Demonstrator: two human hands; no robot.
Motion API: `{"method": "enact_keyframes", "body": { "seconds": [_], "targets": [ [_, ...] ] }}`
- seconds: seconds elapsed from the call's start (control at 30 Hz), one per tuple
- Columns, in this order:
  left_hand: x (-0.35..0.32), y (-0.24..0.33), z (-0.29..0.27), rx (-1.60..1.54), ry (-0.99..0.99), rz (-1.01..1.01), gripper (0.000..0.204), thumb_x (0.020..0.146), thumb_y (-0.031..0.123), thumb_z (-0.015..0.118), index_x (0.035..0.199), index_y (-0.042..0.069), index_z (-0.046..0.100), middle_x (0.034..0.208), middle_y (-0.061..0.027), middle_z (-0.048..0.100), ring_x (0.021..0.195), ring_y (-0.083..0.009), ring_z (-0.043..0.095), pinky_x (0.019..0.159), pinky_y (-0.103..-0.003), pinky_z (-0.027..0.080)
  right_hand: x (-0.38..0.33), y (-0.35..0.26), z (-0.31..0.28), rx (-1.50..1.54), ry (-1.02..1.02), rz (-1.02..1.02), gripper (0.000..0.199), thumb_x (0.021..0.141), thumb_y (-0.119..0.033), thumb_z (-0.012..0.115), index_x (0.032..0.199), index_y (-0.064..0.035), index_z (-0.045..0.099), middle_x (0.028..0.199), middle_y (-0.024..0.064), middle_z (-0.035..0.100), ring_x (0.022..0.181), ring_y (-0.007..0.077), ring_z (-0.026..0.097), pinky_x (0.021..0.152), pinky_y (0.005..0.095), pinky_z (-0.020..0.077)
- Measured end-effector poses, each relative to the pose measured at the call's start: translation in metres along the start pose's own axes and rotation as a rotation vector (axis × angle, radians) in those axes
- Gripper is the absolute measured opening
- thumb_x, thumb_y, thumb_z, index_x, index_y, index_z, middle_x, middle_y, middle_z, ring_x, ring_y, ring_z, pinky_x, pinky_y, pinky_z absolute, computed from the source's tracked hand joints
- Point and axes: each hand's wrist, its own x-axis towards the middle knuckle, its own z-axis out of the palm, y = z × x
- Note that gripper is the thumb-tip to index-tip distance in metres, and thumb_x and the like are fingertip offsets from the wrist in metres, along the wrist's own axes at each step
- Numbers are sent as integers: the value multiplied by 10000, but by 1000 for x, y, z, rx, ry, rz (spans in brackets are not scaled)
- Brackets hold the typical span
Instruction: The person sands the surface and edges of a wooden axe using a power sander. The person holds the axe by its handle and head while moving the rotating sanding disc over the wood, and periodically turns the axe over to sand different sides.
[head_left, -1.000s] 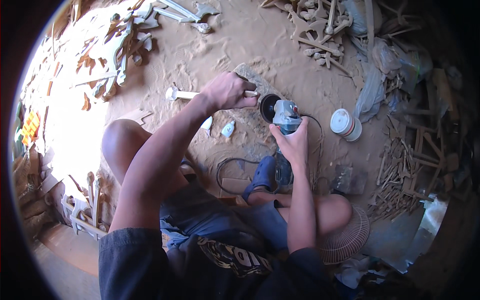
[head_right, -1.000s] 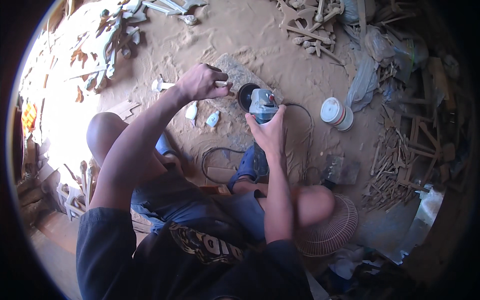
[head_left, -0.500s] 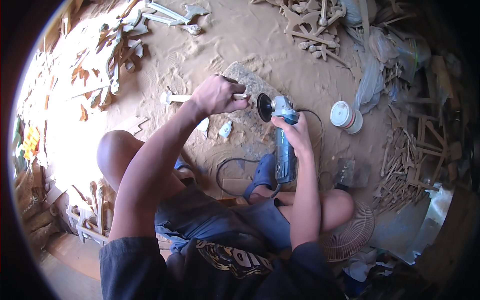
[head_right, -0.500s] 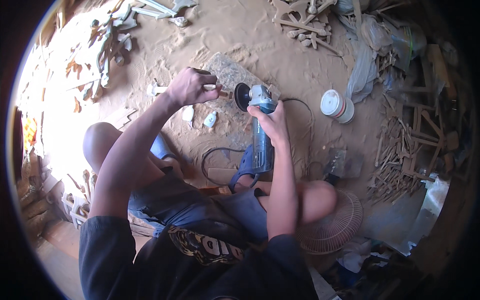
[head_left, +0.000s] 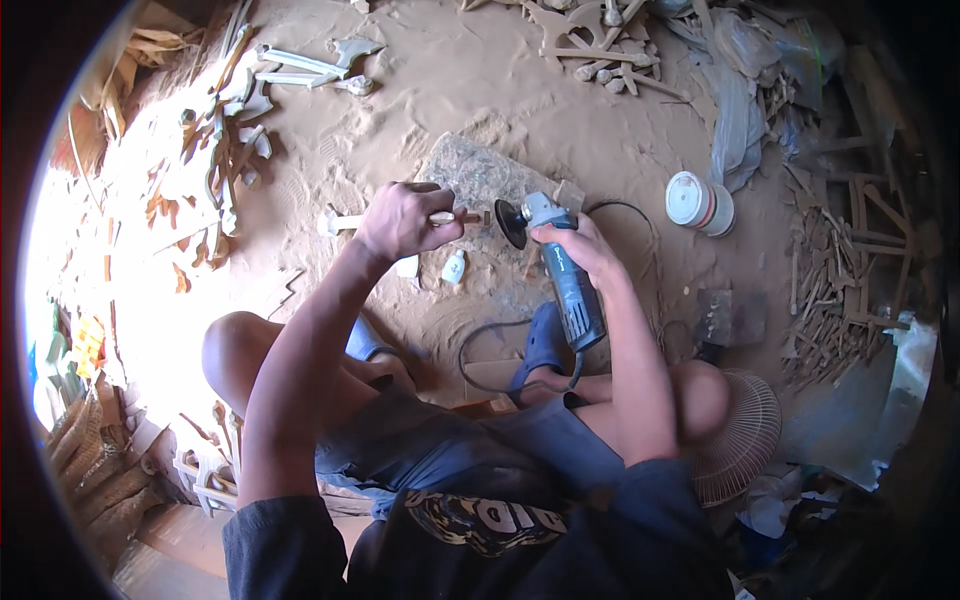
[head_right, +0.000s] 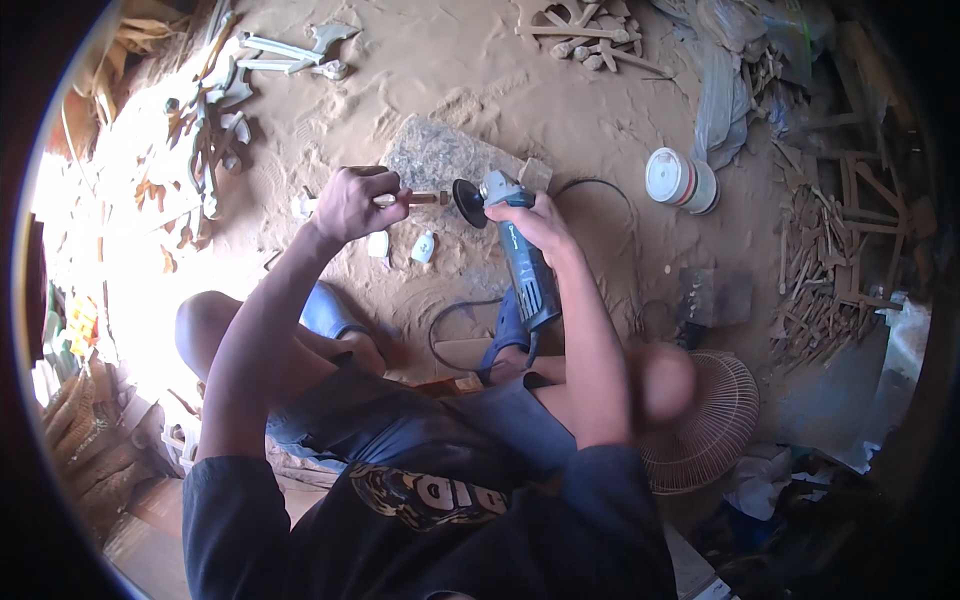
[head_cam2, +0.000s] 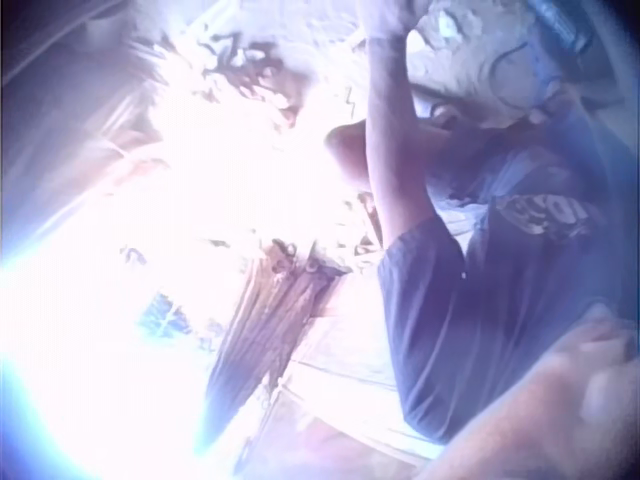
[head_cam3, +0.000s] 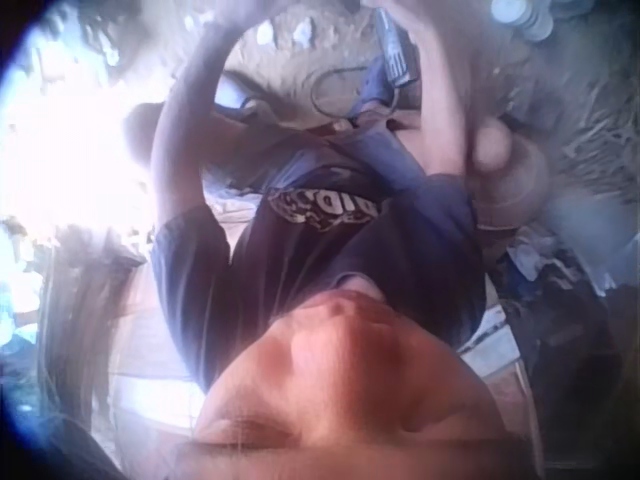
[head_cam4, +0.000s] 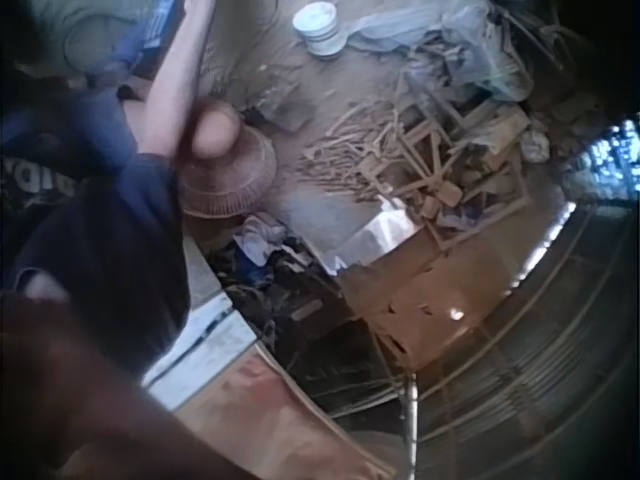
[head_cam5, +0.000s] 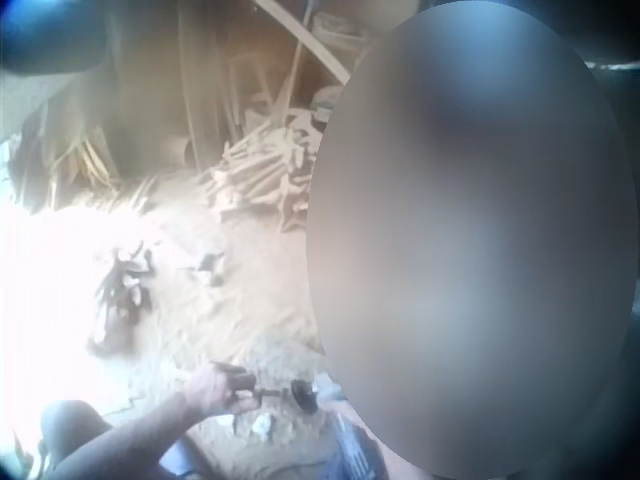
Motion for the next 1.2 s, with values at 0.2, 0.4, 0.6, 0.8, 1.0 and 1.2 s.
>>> {"method": "enact_keyframes", "body": {
  "seconds": [0.2, 0.4, 0.6, 0.8, 1.0, 1.2],
  "targets": [
    [-4, 7, -1, -15, -24, -14, 212, 860, 185, 729, 726, 63, 618, 665, -126, 584, 602, -362, 629, 570, -446, 512, -33, 5, 16, 467, -260, 193, 467, 842, -379, 831, 1101, -17, 689, 799, 120, 720, 614, 215, 709, 560, 355, 576],
    [-13, 18, 1, 18, -70, -30, 250, 879, 266, 743, 794, 65, 622, 713, -126, 613, 647, -377, 649, 602, -463, 531, -62, 25, 8, 592, -411, 307, 509, 859, -415, 808, 1144, -21, 658, 815, 133, 729, 618, 228, 712, 555, 366, 579],
    [-26, 58, -11, 173, -382, -425, 401, 876, 477, 732, 1077, 131, 739, 1058, -162, 717, 986, -375, 705, 850, -504, 565, -116, 33, -12, 641, -178, 238, 427, 862, -334, 822, 1112, -23, 666, 774, 101, 683, 612, 216, 699, 549, 359, 585],
    [-75, 85, -24, -750, -275, -1221, 925, 854, 409, 869, 1561, 130, 342, 1384, -178, 520, 1284, -285, 579, 1038, -552, 498, -154, 14, -36, 662, 41, 35, 399, 890, -307, 810, 1134, -34, 652, 794, 130, 683, 589, 221, 689, 535, 351, 593],
    [-85, 67, -23, -1583, 281, -1297, 660, 1014, 356, 578, 1508, -43, 399, 1356, -224, 603, 1204, -362, 650, 1006, -557, 561, -164, 18, -42, 624, 135, -57, 391, 890, -204, 816, 1173, -4, 635, 902, 84, 640, 681, 191, 691, 546, 366, 608],
    [-109, 41, 57, -1194, 490, -1553, 549, 939, 31, 728, 1416, 63, 458, 1117, -190, 677, 961, -288, 731, 827, -497, 639, -171, 19, -49, 414, 244, -109, 557, 786, -269, 909, 1132, -2, 564, 875, 111, 684, 747, 198, 697, 670, 348, 574]
  ]
}}
